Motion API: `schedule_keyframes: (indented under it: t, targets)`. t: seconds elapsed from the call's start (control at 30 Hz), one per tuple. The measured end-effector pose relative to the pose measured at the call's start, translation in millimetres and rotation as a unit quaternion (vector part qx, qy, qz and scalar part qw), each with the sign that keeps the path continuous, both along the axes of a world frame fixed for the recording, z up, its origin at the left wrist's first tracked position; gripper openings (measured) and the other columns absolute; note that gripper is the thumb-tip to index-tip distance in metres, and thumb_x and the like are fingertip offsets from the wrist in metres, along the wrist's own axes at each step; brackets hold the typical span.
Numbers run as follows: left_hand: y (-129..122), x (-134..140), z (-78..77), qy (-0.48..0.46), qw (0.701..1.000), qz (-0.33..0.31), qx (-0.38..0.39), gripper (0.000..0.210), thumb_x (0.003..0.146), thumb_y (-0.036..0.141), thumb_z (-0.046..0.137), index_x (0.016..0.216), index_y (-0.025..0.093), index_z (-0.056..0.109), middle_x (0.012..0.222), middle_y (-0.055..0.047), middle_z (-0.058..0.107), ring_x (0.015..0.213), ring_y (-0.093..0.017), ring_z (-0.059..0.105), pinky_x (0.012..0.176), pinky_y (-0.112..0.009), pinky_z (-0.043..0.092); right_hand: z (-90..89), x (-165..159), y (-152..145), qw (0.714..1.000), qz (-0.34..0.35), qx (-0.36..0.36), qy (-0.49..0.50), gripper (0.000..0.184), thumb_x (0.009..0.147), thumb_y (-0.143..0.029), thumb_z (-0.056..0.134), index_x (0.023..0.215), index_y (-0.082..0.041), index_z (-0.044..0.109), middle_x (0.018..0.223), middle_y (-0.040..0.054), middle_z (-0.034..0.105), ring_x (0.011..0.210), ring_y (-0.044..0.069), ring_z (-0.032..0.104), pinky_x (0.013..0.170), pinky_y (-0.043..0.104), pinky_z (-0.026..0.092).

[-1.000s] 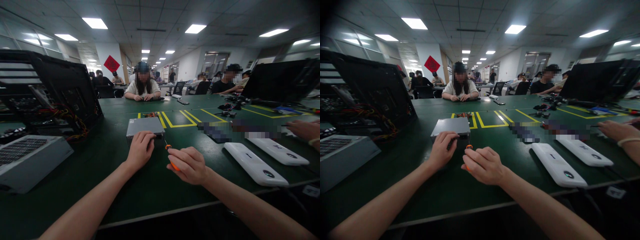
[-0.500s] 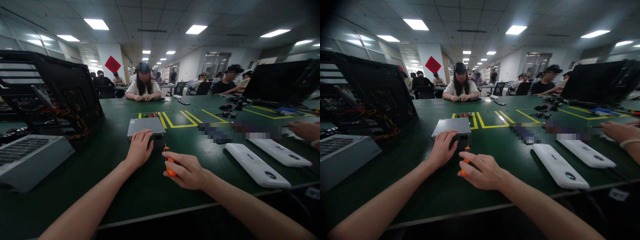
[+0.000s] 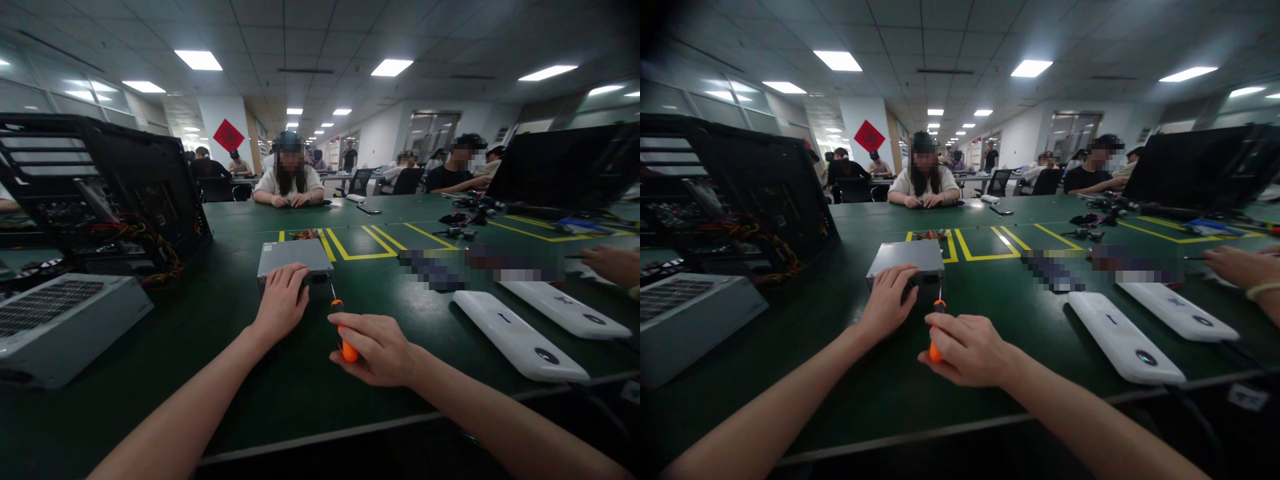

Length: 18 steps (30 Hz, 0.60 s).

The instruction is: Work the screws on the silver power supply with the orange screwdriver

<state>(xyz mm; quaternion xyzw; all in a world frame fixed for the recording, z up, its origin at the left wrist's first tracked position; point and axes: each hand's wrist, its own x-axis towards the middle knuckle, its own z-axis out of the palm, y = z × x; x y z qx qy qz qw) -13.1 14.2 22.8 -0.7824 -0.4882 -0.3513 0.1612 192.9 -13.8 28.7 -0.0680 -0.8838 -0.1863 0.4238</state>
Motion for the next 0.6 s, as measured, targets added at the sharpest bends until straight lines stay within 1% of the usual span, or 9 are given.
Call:
schedule_keyframes:
  t: [0.07, 0.13, 0.23, 0.33, 0.4, 0.47, 0.53, 0.6]
  targets:
    - [0.2, -0.2, -0.5, 0.001, 1.000, 0.000, 0.002, 0.029, 0.083, 0.019, 0.043, 0.112, 0.018, 0.048, 0.116, -0.008, 0.054, 0.108, -0.021, 0.046, 0.093, -0.038, 0.032, -2.1, 0.2, 0.3, 1.000, 0.007, -0.020, 0.002, 0.028, 0.080, -0.030, 0.055, 0.100, -0.012, 0.044, 0.096, 0.0157, 0.063, 0.079, 0.018, 0.064, 0.061, 0.025, 0.053]
    - [0.3, -0.4, -1.0, 0.005, 1.000, 0.002, 0.004, 0.030, 0.083, 0.019, 0.043, 0.113, 0.018, 0.047, 0.116, -0.008, 0.053, 0.108, -0.021, 0.046, 0.093, -0.038, 0.032, -1.6, 1.4, -0.7, 0.999, 0.006, -0.033, -0.018, 0.030, 0.083, -0.030, 0.048, 0.105, -0.010, 0.044, 0.100, 0.0176, 0.061, 0.085, 0.020, 0.063, 0.063, 0.026, 0.053]
    - [0.4, -0.5, -1.8, 0.010, 1.000, 0.006, 0.009, 0.030, 0.083, 0.018, 0.043, 0.113, 0.018, 0.047, 0.117, -0.007, 0.053, 0.108, -0.020, 0.046, 0.094, -0.037, 0.032, 2.4, 3.3, -3.1, 0.998, -0.014, -0.014, -0.057, 0.031, 0.086, -0.027, 0.041, 0.112, -0.012, 0.046, 0.103, 0.0181, 0.059, 0.088, 0.021, 0.062, 0.063, 0.029, 0.052]
    - [0.7, -0.8, -1.9, 0.016, 1.000, 0.010, 0.009, 0.030, 0.083, 0.019, 0.044, 0.113, 0.018, 0.047, 0.117, -0.007, 0.053, 0.108, -0.020, 0.046, 0.094, -0.037, 0.033, 4.0, 3.9, -3.0, 0.999, -0.030, 0.006, -0.019, 0.028, 0.084, -0.029, 0.048, 0.108, -0.014, 0.047, 0.104, 0.0179, 0.058, 0.084, 0.019, 0.062, 0.060, 0.028, 0.051]
    - [1.0, -1.1, -1.4, 0.018, 1.000, 0.011, 0.008, 0.030, 0.083, 0.019, 0.044, 0.113, 0.018, 0.047, 0.117, -0.007, 0.053, 0.108, -0.020, 0.046, 0.094, -0.037, 0.033, 2.2, 4.1, -1.2, 0.999, -0.023, -0.005, 0.026, 0.027, 0.081, -0.028, 0.054, 0.102, -0.015, 0.045, 0.103, 0.0172, 0.059, 0.081, 0.018, 0.063, 0.059, 0.027, 0.051]
    - [1.2, -1.4, -1.0, 0.019, 1.000, 0.013, 0.007, 0.031, 0.083, 0.019, 0.044, 0.113, 0.018, 0.047, 0.117, -0.007, 0.053, 0.108, -0.020, 0.046, 0.094, -0.037, 0.033, -0.4, 4.8, 0.5, 0.998, -0.014, -0.030, 0.056, 0.026, 0.080, -0.028, 0.056, 0.099, -0.016, 0.042, 0.098, 0.0141, 0.061, 0.079, 0.017, 0.063, 0.060, 0.026, 0.052]
    - [1.3, -1.6, -0.9, 0.020, 1.000, 0.014, 0.007, 0.031, 0.083, 0.019, 0.043, 0.114, 0.018, 0.047, 0.117, -0.007, 0.053, 0.108, -0.020, 0.046, 0.094, -0.037, 0.033, -1.9, 6.4, 0.7, 0.997, -0.014, -0.051, 0.054, 0.027, 0.081, -0.029, 0.054, 0.100, -0.016, 0.041, 0.095, 0.0128, 0.061, 0.081, 0.018, 0.062, 0.061, 0.026, 0.052]
    - [1.2, -1.6, -1.0, 0.023, 1.000, 0.018, 0.008, 0.033, 0.083, 0.019, 0.042, 0.116, 0.018, 0.046, 0.117, -0.008, 0.053, 0.108, -0.021, 0.046, 0.094, -0.038, 0.033, -1.4, 8.0, -1.1, 0.998, -0.024, -0.049, 0.019, 0.025, 0.084, -0.029, 0.047, 0.104, -0.015, 0.042, 0.101, 0.0154, 0.058, 0.087, 0.019, 0.061, 0.061, 0.026, 0.051]
